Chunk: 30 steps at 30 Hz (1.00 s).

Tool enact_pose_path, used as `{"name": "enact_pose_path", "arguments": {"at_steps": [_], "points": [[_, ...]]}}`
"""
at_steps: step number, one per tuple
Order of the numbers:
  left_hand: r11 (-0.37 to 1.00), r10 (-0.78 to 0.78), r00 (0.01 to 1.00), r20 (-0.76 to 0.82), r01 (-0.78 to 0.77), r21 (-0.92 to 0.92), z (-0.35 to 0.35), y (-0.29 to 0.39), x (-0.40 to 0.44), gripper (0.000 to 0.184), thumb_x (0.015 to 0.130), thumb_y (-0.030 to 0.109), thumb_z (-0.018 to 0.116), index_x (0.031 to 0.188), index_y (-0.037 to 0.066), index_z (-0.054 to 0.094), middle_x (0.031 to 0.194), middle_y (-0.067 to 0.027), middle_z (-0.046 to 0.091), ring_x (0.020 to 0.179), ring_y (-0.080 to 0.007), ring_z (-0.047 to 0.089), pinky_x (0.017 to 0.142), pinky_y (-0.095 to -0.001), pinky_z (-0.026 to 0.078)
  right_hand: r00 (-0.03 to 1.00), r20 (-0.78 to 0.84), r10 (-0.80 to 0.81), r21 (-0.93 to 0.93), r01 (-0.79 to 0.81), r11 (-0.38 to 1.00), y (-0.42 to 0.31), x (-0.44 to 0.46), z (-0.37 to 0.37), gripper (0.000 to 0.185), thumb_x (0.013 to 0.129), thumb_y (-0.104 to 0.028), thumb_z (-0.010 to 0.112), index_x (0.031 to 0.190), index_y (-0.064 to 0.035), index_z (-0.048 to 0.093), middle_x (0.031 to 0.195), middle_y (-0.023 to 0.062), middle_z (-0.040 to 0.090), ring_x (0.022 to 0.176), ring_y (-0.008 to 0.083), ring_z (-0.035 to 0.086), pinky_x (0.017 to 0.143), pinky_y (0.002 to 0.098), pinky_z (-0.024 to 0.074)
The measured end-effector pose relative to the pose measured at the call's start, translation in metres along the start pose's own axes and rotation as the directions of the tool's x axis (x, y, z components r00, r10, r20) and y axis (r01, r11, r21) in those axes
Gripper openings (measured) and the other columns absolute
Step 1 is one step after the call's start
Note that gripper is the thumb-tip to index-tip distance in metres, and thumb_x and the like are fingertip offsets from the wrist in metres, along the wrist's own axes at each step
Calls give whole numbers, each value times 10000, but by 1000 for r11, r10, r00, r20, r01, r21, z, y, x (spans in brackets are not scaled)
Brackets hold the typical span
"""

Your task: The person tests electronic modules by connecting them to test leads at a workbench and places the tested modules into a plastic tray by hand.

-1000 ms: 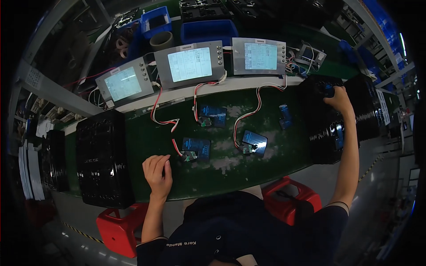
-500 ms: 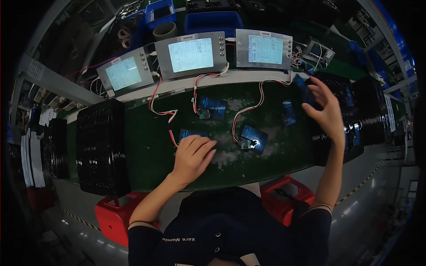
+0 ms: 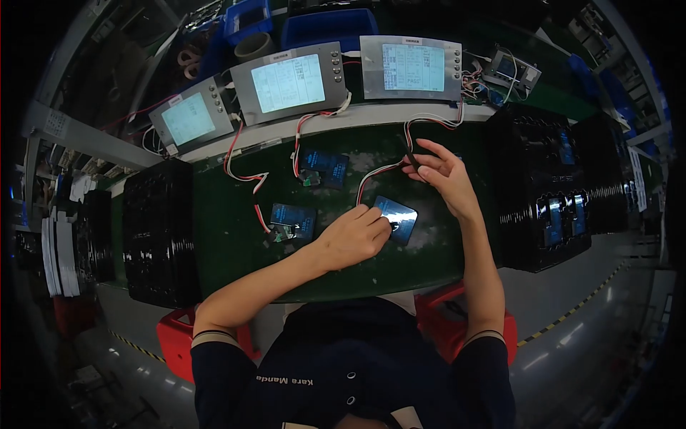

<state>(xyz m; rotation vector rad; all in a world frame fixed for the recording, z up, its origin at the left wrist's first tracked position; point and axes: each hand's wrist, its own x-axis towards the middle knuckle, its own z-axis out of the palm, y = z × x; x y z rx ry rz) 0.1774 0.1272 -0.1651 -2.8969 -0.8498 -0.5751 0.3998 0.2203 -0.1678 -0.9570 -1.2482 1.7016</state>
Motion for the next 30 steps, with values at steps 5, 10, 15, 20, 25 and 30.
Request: {"name": "enact_pose_path", "arguments": {"at_steps": [5,10,15,20,25,30], "points": [[972,182,980,86,-192,135,-9,-2,10,95,663,103,615,723,29,621,759,-35,518,755,-169,508,667,-274,406,1000,-1,21,-9,-21,1000,2,-2,2,563,856,-25,633,1372,22,415,1173,196,622,1019,252,648,917,336,522],[936,272,954,129,-293,196,-12,-3,14,86,653,106,606,680,24,608,712,-36,507,722,-172,507,662,-271,402,1000,3,12,-14,-12,1000,6,-3,2,573,852,-31,646,1375,13,413,1177,195,618,1034,249,643,919,333,519],[920,294,946,136,-319,229,-7,1,10,116,650,106,598,701,6,627,739,-54,541,728,-181,525,658,-277,406,1000,1,8,-25,-8,1000,6,-3,2,586,851,-40,654,1379,12,408,1177,197,618,1027,245,644,916,331,519],[968,161,982,101,-177,179,-7,-2,14,272,727,196,649,904,-9,620,880,-76,561,824,-197,535,724,-287,418,1000,-2,12,-21,-12,1000,6,-3,2,592,854,-42,652,1386,11,398,1179,199,616,1021,246,645,911,333,520],[974,-195,954,226,216,-73,-4,-20,49,669,597,461,803,1027,3,574,1069,-129,532,1047,-273,476,880,-363,377,1000,7,9,1,-9,1000,3,-5,3,594,868,-50,637,1402,7,382,1188,199,613,1019,230,636,914,331,508],[890,-76,943,323,210,-405,9,-42,60,427,653,356,805,924,69,641,926,-86,615,1003,-256,526,905,-387,345,999,51,-12,79,8,997,4,-4,-2,627,863,-39,641,1418,1,354,1201,204,604,1063,240,616,902,326,501]]}}
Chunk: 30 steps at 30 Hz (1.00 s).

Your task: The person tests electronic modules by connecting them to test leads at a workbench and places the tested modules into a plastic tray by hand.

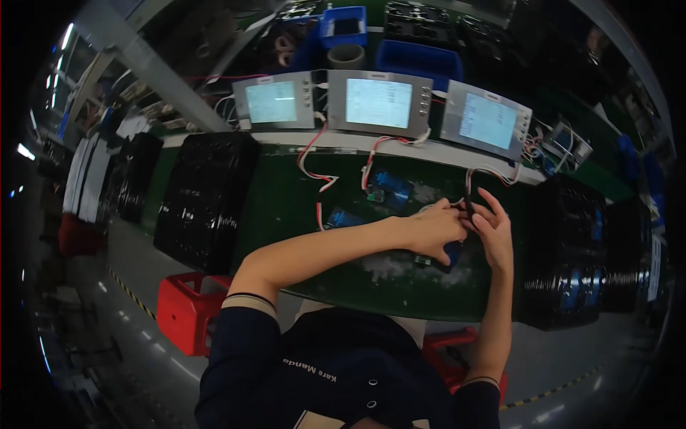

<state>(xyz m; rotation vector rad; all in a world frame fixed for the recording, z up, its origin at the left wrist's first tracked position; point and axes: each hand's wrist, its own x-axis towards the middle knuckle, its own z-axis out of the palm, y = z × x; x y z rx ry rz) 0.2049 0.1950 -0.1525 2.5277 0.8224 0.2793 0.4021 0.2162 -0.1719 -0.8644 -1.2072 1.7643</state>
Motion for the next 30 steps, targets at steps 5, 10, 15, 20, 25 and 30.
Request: {"name": "enact_pose_path", "arguments": {"at_steps": [5,10,15,20,25,30], "points": [[816,-238,916,-324,7,-579,-52,-8,-54,213,817,169,725,837,-34,665,833,-109,658,699,-201,588,623,-313,442,1000,5,-21,7,21,1000,-4,-2,-3,619,873,-64,620,1420,12,341,1210,210,603,1059,276,631,960,378,498],[587,-798,326,-507,230,-776,-138,-22,-218,124,878,144,683,892,21,696,758,28,640,637,-15,499,579,-192,391,998,-34,-43,-76,41,996,-4,-3,-6,683,859,-211,672,1421,10,355,1198,198,604,1071,265,624,981,397,478],[317,-877,-114,-467,594,-739,-168,-74,-380,224,841,209,718,940,7,728,680,24,604,558,-37,460,498,-207,345,998,20,-52,-31,53,998,-6,0,1,640,871,-152,649,1408,33,354,1195,210,608,1050,270,638,957,375,506],[140,-955,-124,-269,609,-781,-157,-99,-394,206,859,244,704,952,62,731,662,40,573,535,-24,422,461,-201,283,999,2,-37,-33,37,999,-2,3,3,661,854,-156,664,1406,38,355,1186,214,609,1038,268,641,954,377,510],[368,-745,-110,-658,755,-543,-148,-93,-378,290,833,231,718,1015,5,717,702,-9,633,571,-59,518,512,-225,388,995,-40,-90,-108,85,991,-8,-10,7,680,831,-89,669,1420,22,347,1194,203,599,1069,265,620,988,374,477],[670,-723,128,-679,369,-643,-116,-3,-267,173,883,85,653,1014,-22,691,850,-19,679,707,-31,584,628,-179,450,957,-60,-283,-539,207,816,-16,-39,65,782,700,55,722,1407,3,391,1274,169,544,1200,244,530,1026,344,406]]}}
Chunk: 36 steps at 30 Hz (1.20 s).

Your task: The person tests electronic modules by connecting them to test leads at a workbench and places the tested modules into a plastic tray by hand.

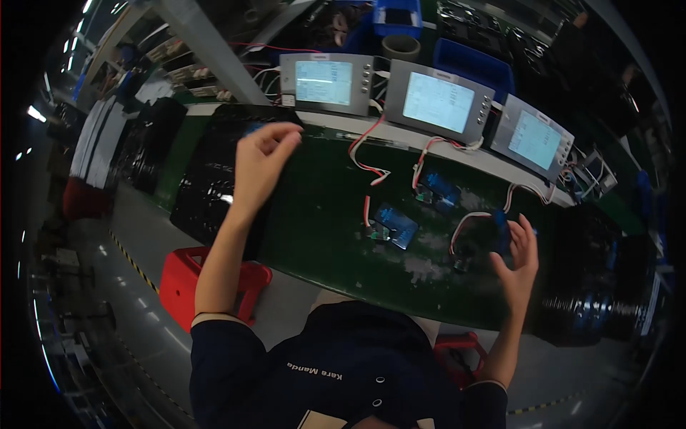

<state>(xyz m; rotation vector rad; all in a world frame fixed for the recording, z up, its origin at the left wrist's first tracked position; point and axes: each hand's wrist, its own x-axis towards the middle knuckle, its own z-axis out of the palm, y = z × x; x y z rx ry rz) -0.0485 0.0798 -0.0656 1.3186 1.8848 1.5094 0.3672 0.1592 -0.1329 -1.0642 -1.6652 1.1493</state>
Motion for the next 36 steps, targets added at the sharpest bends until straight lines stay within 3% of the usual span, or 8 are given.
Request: {"name": "enact_pose_path", "arguments": {"at_steps": [4,11,24,26,27,28,30,36], "points": [[902,-184,851,492,345,-259,108,10,-68,128,882,87,662,961,-9,694,824,-6,677,698,-20,580,625,-164,440,950,151,-272,-370,310,876,-10,-15,24,759,655,32,769,1342,-13,450,1282,196,538,1194,334,538,997,386,436],[846,-196,632,750,496,-197,195,9,-90,142,867,74,679,953,-39,683,863,-42,686,779,-59,625,714,-188,486,909,188,-372,-400,417,816,-7,-27,25,704,651,17,777,1285,-15,472,1297,198,494,1153,385,528,951,432,463],[750,-229,632,740,600,-280,213,12,-107,111,862,53,674,934,-31,691,795,-31,678,694,-62,589,640,-187,462,893,196,-404,-477,447,757,5,-36,14,342,643,-13,781,971,-57,692,1292,201,527,1151,377,553,931,413,480],[924,-183,757,627,350,-153,213,18,-115,117,875,63,659,952,-21,688,824,-38,677,673,-59,574,599,-195,433,899,189,-394,-488,434,757,9,-39,6,346,643,-14,782,975,-63,696,1293,201,527,1151,377,553,935,412,479],[996,-54,839,542,86,-34,210,24,-121,159,807,18,674,962,-12,672,899,-67,662,706,-149,583,602,-288,430,912,186,-365,-491,408,770,15,-41,1,353,644,-14,781,983,-68,698,1290,200,529,1149,374,555,932,409,482],[996,-53,836,546,87,-37,210,20,-125,159,807,18,674,962,-12,672,899,-67,662,706,-149,583,602,-288,430,924,183,-336,-494,381,781,21,-43,-3,360,644,-14,781,990,-74,700,1287,199,531,1147,371,558,928,407,485],[768,523,727,445,-629,123,211,6,-134,258,767,39,685,1021,8,658,1036,-69,630,863,-213,572,689,-332,431,946,162,-281,-475,325,818,30,-47,-7,347,644,-21,779,978,-79,705,1282,191,538,1160,372,544,970,433,457],[570,564,598,569,-781,255,215,-5,-148,381,760,109,698,1135,59,647,1219,-45,601,991,-242,546,781,-355,413,928,257,-270,-494,366,788,43,-44,-8,297,692,-80,775,978,-76,697,1297,158,520,1213,401,476,1045,497,383]]}}
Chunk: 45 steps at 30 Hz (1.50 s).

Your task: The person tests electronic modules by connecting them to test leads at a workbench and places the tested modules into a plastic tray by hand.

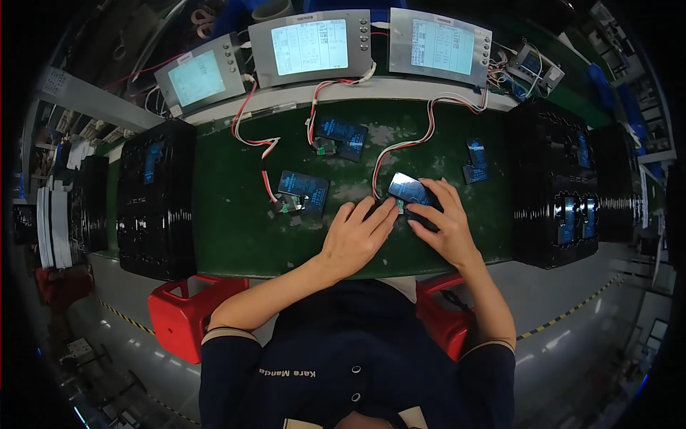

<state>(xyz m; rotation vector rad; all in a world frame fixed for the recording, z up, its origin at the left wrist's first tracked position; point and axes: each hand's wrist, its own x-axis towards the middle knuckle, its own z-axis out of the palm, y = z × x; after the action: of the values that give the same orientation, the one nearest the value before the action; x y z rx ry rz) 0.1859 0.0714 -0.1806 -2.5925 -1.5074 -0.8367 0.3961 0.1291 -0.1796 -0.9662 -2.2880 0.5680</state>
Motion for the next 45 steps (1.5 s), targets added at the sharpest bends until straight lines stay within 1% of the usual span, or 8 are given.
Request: {"name": "enact_pose_path", "arguments": {"at_steps": [4,20,29,32,34,40,43,45], "points": [[999,46,999,-16,-46,28,-1,0,2,319,781,126,678,1075,3,652,1167,-79,608,966,-230,546,729,-332,408,1000,16,-9,14,9,1000,2,1,1,289,701,-82,773,979,-80,698,1304,155,513,1213,403,471,1040,499,388],[999,50,999,-14,-49,19,0,-1,1,315,780,122,685,1071,3,659,1168,-84,615,965,-230,553,717,-327,406,998,14,-60,-4,60,998,-1,5,-1,301,703,-90,775,996,-80,704,1285,168,519,1165,381,500,1053,529,376],[999,1,991,133,-6,38,-4,12,6,503,759,182,714,1213,3,597,1238,-87,558,1030,-235,517,783,-336,407,998,18,-58,-14,58,998,-2,5,-2,281,700,-88,774,971,-73,703,1277,168,519,1158,373,500,1050,535,373],[978,55,975,215,-97,187,-7,15,8,499,813,246,668,1228,-17,585,1242,-103,543,1059,-234,501,801,-329,403,997,22,-75,-27,76,997,-1,4,-1,377,693,-78,775,1048,-54,648,1277,167,521,1171,382,483,1059,536,357],[883,132,938,321,-259,392,-11,18,11,490,868,297,606,1232,-29,580,1234,-114,542,1093,-236,484,824,-324,397,999,16,-30,11,30,999,-1,4,1,442,690,-72,774,1096,-47,603,1279,166,522,1179,381,476,1067,535,345],[811,188,888,419,-380,444,-14,18,13,448,897,312,572,1189,-27,598,1232,-112,533,1143,-240,462,849,-327,388,1000,26,2,80,-4,997,0,10,6,583,681,-61,772,1193,-31,497,1285,162,525,1197,369,466,1090,530,309],[838,185,911,368,-342,425,-13,17,13,447,874,304,599,1191,-11,598,1237,-101,529,1125,-232,472,839,-328,386,999,30,15,86,-18,996,1,9,7,572,685,-69,772,1188,-29,504,1288,162,523,1204,367,461,1095,527,302],[923,133,952,277,-221,316,-11,12,10,481,843,293,631,1226,7,581,1239,-88,528,1084,-222,487,812,-328,384,999,49,19,76,-23,997,-2,9,4,582,700,-95,768,1210,-19,499,1298,167,514,1211,370,454,1098,518,303]]}}
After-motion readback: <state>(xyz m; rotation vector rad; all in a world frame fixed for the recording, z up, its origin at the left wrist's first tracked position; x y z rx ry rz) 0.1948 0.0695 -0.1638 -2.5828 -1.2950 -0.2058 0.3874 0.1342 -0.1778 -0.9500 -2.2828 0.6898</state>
